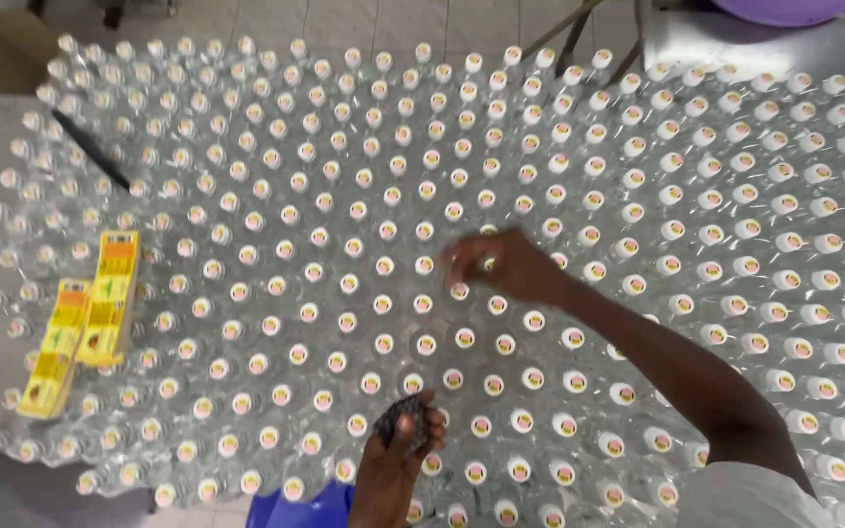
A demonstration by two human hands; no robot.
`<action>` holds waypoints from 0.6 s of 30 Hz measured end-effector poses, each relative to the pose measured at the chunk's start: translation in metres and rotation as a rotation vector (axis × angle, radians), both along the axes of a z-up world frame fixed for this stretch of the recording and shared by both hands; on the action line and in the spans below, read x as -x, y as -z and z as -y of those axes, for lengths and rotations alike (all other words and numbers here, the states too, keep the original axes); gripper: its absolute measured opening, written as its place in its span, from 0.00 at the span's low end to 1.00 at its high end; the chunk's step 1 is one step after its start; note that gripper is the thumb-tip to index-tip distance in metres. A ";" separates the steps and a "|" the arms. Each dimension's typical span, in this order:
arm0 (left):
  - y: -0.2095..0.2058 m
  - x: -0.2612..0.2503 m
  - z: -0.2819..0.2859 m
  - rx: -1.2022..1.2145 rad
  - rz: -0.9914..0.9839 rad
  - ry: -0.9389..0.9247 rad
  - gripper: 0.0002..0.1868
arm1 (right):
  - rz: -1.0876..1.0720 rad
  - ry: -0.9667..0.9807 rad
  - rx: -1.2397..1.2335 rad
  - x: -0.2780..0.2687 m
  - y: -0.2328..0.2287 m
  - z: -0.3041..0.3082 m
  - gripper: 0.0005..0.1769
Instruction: Applying small circular labels to the caps of water bottles arranged in a large grid on a production table.
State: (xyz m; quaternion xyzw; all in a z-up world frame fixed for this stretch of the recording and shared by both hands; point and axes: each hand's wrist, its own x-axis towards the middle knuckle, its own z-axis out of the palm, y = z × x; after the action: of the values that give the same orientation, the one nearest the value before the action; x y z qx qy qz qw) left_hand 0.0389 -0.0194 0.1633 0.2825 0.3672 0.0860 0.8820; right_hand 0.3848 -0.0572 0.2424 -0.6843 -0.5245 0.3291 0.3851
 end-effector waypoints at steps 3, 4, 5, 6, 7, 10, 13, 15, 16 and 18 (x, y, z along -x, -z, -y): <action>0.077 0.032 -0.006 0.122 -0.008 -0.147 0.33 | 0.268 0.300 -0.206 -0.093 0.038 -0.022 0.10; 0.100 0.042 -0.008 0.128 -0.017 -0.161 0.34 | 0.332 0.371 -0.331 -0.132 0.057 -0.028 0.11; 0.124 0.051 -0.012 0.133 -0.025 -0.176 0.34 | 0.397 0.441 -0.460 -0.172 0.074 -0.035 0.13; 0.127 0.025 -0.140 0.120 -0.016 -0.169 0.34 | 0.403 0.449 -0.473 -0.201 0.090 -0.039 0.13; 0.106 0.020 -0.271 -0.487 -0.098 -0.065 0.30 | 0.375 0.540 -0.429 -0.231 0.106 -0.042 0.19; 0.037 0.023 -0.617 -2.289 -0.326 0.280 0.19 | 0.408 0.642 -0.373 -0.284 0.129 -0.050 0.24; -0.012 -0.093 -0.719 -3.072 -0.472 0.577 0.13 | 0.551 0.626 -0.296 -0.316 0.158 -0.053 0.22; -0.001 -0.099 -0.713 -3.239 -0.543 0.765 0.10 | 0.633 0.595 -0.227 -0.319 0.174 -0.052 0.21; 0.002 -0.100 -0.711 -3.167 -0.615 0.900 0.08 | 0.675 0.586 -0.201 -0.314 0.175 -0.051 0.19; 0.010 -0.112 -0.708 -3.087 -0.681 1.012 0.07 | 0.729 0.574 -0.175 -0.323 0.179 -0.047 0.18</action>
State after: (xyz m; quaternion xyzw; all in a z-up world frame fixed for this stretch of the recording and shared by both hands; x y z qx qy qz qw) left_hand 0.1505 0.6890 0.1534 -0.9211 0.0177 -0.0068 0.3889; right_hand 0.7075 -0.0104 0.0638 -0.8376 -0.4408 -0.0979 0.3073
